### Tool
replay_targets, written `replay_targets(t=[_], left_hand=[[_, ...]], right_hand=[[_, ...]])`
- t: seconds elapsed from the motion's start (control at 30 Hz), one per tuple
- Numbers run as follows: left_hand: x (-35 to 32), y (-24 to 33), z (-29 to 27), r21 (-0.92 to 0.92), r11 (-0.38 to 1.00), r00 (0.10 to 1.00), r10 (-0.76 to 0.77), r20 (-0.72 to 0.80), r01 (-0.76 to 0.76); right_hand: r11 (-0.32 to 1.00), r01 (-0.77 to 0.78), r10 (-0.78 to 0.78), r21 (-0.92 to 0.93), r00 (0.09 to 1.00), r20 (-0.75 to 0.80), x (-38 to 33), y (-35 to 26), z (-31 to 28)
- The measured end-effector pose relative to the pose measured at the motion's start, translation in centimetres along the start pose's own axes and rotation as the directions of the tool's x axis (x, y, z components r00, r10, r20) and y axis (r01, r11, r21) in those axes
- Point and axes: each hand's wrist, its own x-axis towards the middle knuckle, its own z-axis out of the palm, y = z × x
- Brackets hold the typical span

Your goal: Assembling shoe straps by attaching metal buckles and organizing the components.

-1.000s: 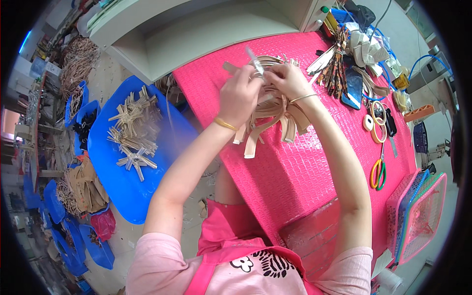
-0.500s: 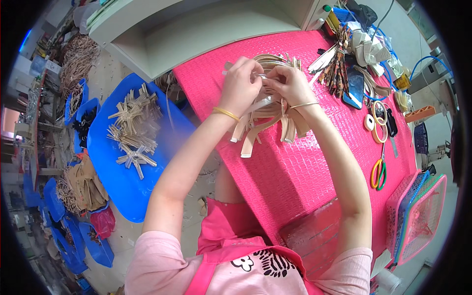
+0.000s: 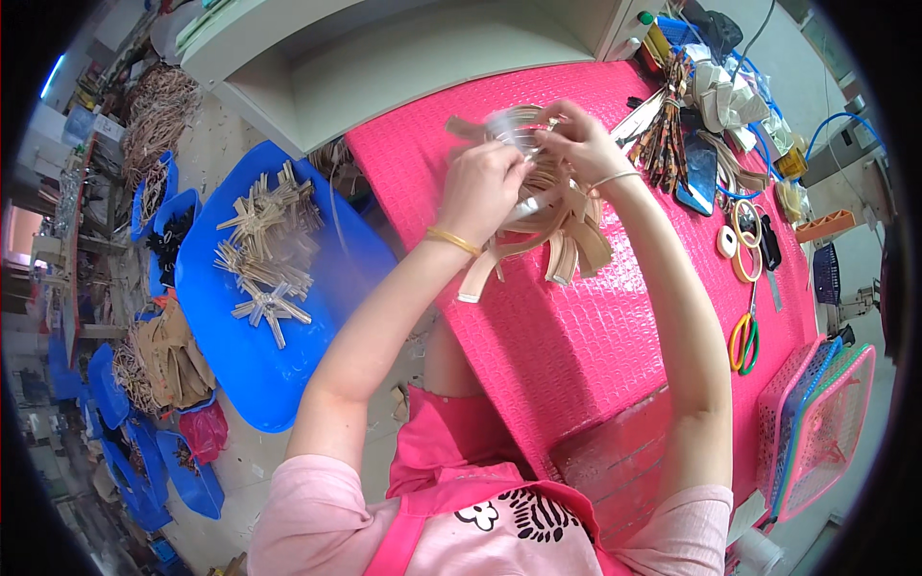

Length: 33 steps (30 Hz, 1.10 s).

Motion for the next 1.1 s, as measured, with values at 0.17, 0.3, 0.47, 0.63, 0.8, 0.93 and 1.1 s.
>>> replay_targets(t=[0.17, 0.3, 0.47, 0.63, 0.8, 0.93, 1.1], left_hand=[[-0.5, -0.3, -1.9, 0.12, 0.99, 0.976, 0.054, 0.209, -0.08], [-0.4, -0.8, -2.1, 0.194, 0.97, 0.962, 0.093, 0.258, -0.146], [-0.5, -0.9, -3.1, 0.183, 0.977, 0.972, 0.069, 0.225, -0.112], [4.0, 2.1, -3.5, -0.294, 0.69, 0.715, -0.462, 0.524, 0.661], [4.2, 0.9, -2.3, -0.596, 0.339, 0.679, -0.242, 0.693, 0.728], [4.6, 2.0, -5.3, -0.522, 0.31, 0.607, -0.414, 0.679, 0.795], [7.7, 0.6, -7.3, -0.12, 0.81, 0.635, -0.347, 0.69, 0.573]], right_hand=[[0.945, 0.243, -0.265, -0.219, 0.961, -0.078, 1.6, 2.0, -1.0], [0.979, 0.104, -0.126, -0.175, 0.985, -0.117, 2.2, 2.6, -1.5], [0.886, 0.117, -0.187, -0.448, 0.976, -0.115, 1.5, 0.9, -2.1], [0.896, 0.211, -0.163, -0.392, 0.975, 0.153, -1.4, -6.2, -0.3], [0.984, 0.128, -0.139, -0.125, 0.987, -0.082, -8.6, -5.3, -3.6], [0.608, -0.446, -0.167, -0.657, 0.737, -0.655, -21.2, 6.9, -17.9], [0.586, -0.712, 0.381, -0.387, 0.663, -0.644, -34.4, 19.4, -26.2]])
